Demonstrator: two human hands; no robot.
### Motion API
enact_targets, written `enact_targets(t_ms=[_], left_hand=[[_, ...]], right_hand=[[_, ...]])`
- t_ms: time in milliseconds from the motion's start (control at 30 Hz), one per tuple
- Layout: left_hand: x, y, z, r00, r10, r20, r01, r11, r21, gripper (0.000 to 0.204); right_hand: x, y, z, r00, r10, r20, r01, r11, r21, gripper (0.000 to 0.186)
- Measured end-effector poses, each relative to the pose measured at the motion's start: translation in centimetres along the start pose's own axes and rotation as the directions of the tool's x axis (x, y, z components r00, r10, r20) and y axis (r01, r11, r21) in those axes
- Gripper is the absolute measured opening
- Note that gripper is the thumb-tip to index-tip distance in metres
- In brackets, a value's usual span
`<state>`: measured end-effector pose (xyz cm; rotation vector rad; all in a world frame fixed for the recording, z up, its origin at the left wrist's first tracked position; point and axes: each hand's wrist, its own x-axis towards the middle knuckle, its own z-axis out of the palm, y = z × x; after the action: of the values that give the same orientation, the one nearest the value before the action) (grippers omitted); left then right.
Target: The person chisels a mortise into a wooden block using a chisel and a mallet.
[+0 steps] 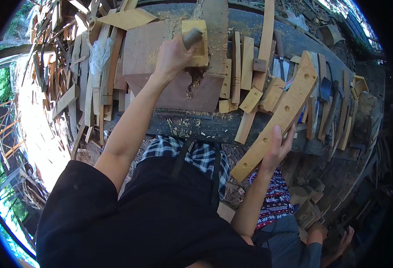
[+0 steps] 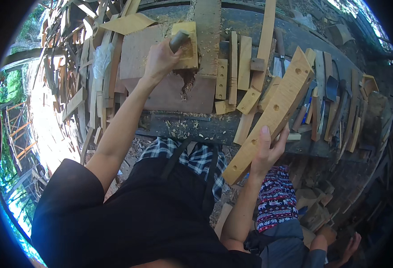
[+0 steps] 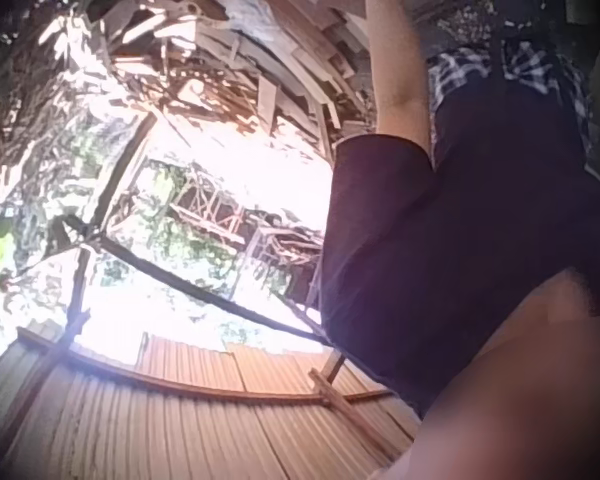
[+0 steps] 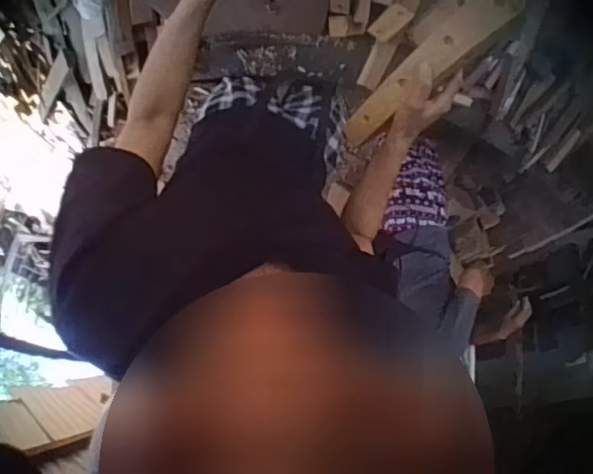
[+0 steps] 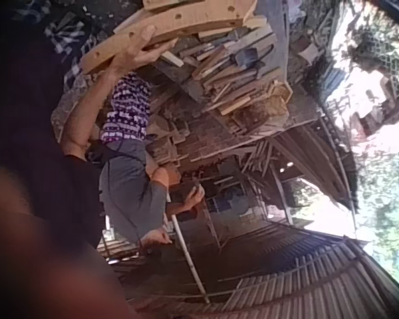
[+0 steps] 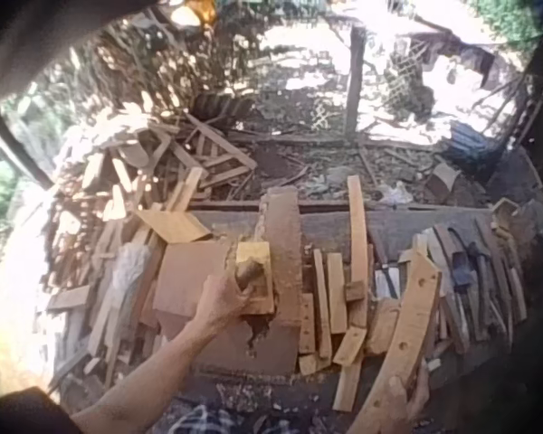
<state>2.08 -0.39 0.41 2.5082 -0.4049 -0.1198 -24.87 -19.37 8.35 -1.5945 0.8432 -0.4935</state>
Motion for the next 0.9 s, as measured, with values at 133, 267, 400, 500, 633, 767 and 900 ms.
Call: enact_targets(t_ms=[133, 267, 400, 500, 633, 767, 900], left_hand=[[0.1, -0.3, -0.2, 1.000, 0.002, 0.001, -0.002, 1.000, 0.031, 0.037], [0.9, 1.5, -4.4, 0.988, 0.147, -0.048, -0.145, 0.988, 0.055, 0.031], [1.9, 6.4, -7.5, 0.818, 0.526, -0.233, -0.544, 0.839, -0.016, 0.019], [-0.5, 11.2, -4.6, 0.604, 0.792, -0.094, -0.797, 0.603, -0.036, 0.021], [-2.8, 12.3, -1.5, 0.405, 0.906, -0.120, -0.906, 0.381, -0.183, 0.021], [-2.3, 11.4, 0.0, 0.479, 0.840, -0.254, -0.870, 0.414, -0.268, 0.023], [-1.3, 10.7, 0.3, 0.509, 0.784, -0.356, -0.858, 0.431, -0.279, 0.024]], right_hand=[[0.2, -0.3, 0.1, 1.000, 0.022, -0.007, -0.022, 1.000, 0.017, 0.051], [0.3, -0.2, 0.1, 1.000, -0.024, 0.017, 0.024, 1.000, -0.017, 0.052], [0.5, 0.3, 0.1, 0.999, -0.054, -0.008, 0.054, 0.999, 0.001, 0.054], [0.6, 0.8, 0.2, 0.997, -0.070, -0.027, 0.070, 0.998, 0.007, 0.055], [0.8, 1.2, 0.3, 0.996, -0.062, -0.071, 0.068, 0.995, 0.079, 0.055], [1.1, 1.4, 0.2, 0.996, -0.066, -0.062, 0.069, 0.996, 0.049, 0.054], [1.1, 1.5, 0.4, 0.996, -0.060, -0.065, 0.061, 0.998, 0.011, 0.052]])
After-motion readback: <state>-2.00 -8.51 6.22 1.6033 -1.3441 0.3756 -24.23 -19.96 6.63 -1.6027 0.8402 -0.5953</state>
